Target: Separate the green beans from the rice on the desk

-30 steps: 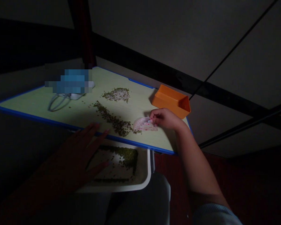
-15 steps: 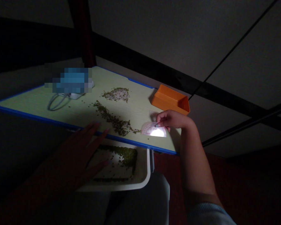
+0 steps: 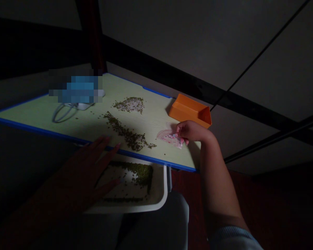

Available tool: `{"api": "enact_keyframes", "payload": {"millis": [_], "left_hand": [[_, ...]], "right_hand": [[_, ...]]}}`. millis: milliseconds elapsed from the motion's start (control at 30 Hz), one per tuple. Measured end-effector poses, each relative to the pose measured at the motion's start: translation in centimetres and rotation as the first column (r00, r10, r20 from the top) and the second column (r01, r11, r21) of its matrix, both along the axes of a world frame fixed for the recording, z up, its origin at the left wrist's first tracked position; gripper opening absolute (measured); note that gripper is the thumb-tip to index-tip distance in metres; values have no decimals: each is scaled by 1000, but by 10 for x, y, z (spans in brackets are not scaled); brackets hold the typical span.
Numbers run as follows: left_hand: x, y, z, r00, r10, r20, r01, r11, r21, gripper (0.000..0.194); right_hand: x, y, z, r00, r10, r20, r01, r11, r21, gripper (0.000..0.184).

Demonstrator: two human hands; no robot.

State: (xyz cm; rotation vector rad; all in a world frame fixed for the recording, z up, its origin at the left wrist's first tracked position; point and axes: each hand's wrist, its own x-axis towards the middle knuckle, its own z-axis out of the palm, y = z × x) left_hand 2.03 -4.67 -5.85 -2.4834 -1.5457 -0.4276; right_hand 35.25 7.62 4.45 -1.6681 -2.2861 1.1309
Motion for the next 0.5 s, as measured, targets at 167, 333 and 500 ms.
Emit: {"api": "enact_keyframes", "payload": {"millis": [167,333,500], "left_hand": [[-4,1,-4,999,-27,-38,28,999,33,82],[-2,0,-3,999,-8,-33,9,1000,16,82],[-2,2,-3,999,-17,-38,17,1000,17,80]], "right_hand": [[-1,0,2,994,-82,76,74,992,101,10],[0,4,-3,987,-131,94,106,966,236,6],[-7,11,-19,999,-34,24,22,923,385,8]]}}
